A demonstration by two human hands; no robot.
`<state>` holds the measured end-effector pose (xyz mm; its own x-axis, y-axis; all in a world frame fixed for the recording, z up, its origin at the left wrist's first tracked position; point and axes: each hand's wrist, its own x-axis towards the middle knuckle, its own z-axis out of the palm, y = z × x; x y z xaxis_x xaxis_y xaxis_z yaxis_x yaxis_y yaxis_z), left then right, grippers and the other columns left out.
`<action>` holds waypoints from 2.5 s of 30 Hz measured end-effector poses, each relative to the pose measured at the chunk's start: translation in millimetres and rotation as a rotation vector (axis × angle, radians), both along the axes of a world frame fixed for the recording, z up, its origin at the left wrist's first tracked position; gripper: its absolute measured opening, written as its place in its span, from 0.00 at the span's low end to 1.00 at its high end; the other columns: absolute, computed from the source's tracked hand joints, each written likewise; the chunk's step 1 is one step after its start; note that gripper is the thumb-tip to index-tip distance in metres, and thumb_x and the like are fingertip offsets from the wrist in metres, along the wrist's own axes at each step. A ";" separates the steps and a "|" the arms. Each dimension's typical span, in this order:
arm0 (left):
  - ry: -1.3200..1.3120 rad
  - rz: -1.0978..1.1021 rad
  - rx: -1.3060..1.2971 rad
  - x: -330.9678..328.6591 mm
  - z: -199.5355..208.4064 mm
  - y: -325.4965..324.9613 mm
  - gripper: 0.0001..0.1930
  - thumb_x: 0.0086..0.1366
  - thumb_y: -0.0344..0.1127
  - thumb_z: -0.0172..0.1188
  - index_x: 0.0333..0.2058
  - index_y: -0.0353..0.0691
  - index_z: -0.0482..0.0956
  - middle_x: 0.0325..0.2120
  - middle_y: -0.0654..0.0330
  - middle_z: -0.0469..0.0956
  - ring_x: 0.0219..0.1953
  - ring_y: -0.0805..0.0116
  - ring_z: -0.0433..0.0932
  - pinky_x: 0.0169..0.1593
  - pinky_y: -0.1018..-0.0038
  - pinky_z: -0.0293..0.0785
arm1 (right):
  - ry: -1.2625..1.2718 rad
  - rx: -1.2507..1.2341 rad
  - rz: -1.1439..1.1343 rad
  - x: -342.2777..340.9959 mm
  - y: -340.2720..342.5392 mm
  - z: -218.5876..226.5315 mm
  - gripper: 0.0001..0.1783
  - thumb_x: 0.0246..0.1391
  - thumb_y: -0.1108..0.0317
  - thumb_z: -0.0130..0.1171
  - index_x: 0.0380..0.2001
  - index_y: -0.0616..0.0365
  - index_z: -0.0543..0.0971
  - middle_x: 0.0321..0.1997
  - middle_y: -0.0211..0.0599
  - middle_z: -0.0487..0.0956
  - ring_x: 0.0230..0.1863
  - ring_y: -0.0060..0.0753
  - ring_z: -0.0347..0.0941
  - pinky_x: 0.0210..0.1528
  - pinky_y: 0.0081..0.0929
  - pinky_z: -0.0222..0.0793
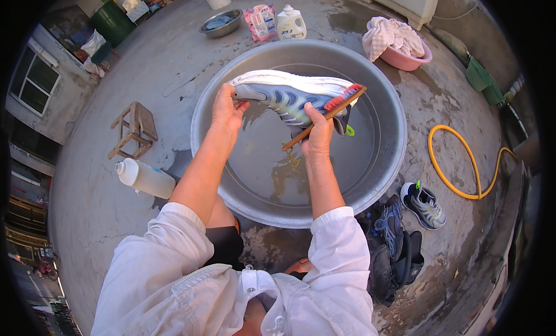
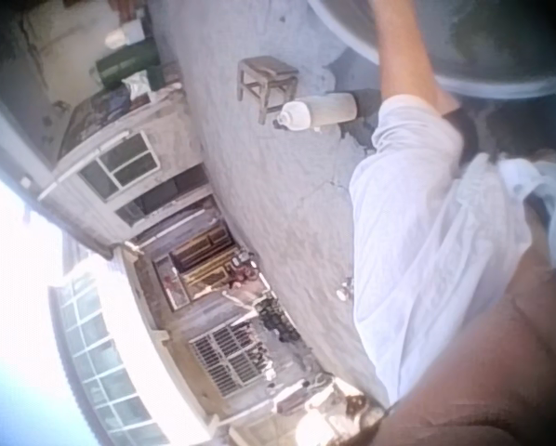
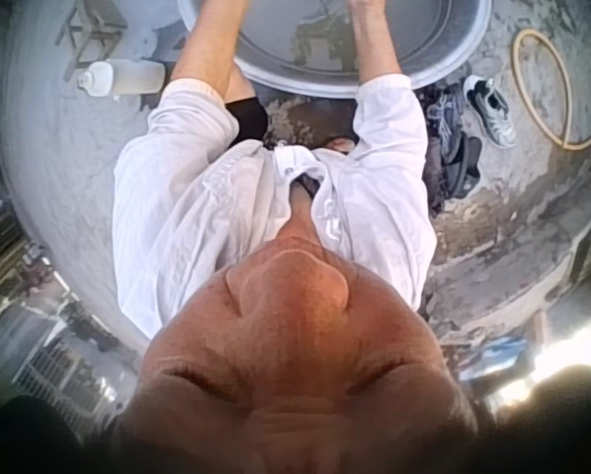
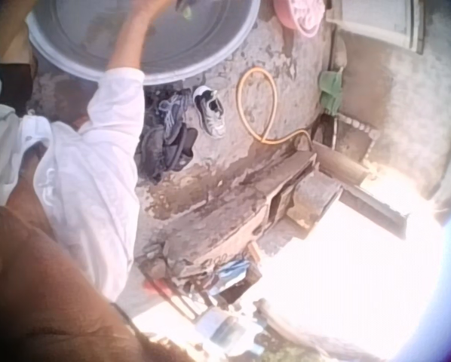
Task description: The person scrubs the mesh and rubber parts of a sneaker with a wooden brush inside a large water-filled basin. They rotate the shoe to clean all sides and rinse it frequently in the soapy water.
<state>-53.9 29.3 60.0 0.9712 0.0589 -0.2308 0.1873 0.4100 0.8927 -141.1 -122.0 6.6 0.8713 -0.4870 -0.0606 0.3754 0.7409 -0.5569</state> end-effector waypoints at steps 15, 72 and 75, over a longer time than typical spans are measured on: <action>-0.162 -0.026 -0.054 10.5 0.4 4.1 0.34 0.51 0.24 0.44 0.61 0.40 0.54 0.48 0.58 0.67 0.42 0.72 0.68 0.43 0.72 0.66 | 0.034 0.070 -0.056 9.6 20.6 -2.9 0.24 0.46 0.75 0.55 0.50 0.66 0.65 0.48 0.44 0.72 0.48 0.41 0.71 0.53 0.36 0.66; -0.269 -0.400 -0.111 -8.3 23.6 37.2 0.20 0.58 0.33 0.42 0.49 0.32 0.63 0.44 0.51 0.70 0.44 0.55 0.73 0.51 0.59 0.72 | -0.034 0.086 -0.156 10.6 22.2 21.5 0.23 0.41 0.76 0.52 0.46 0.66 0.67 0.44 0.42 0.71 0.44 0.39 0.71 0.50 0.36 0.69; -0.224 -0.387 -0.075 -10.6 29.7 36.4 0.21 0.59 0.33 0.41 0.49 0.24 0.62 0.45 0.44 0.69 0.48 0.52 0.72 0.53 0.59 0.72 | -0.031 0.053 -0.196 12.5 22.5 24.0 0.23 0.41 0.76 0.52 0.46 0.67 0.67 0.42 0.42 0.72 0.43 0.39 0.71 0.48 0.34 0.70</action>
<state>-64.5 65.7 89.7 0.9449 -0.3275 -0.0025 0.1453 0.4124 0.8993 -128.6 -99.4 30.6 0.7617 -0.6446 -0.0650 0.5321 0.6797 -0.5049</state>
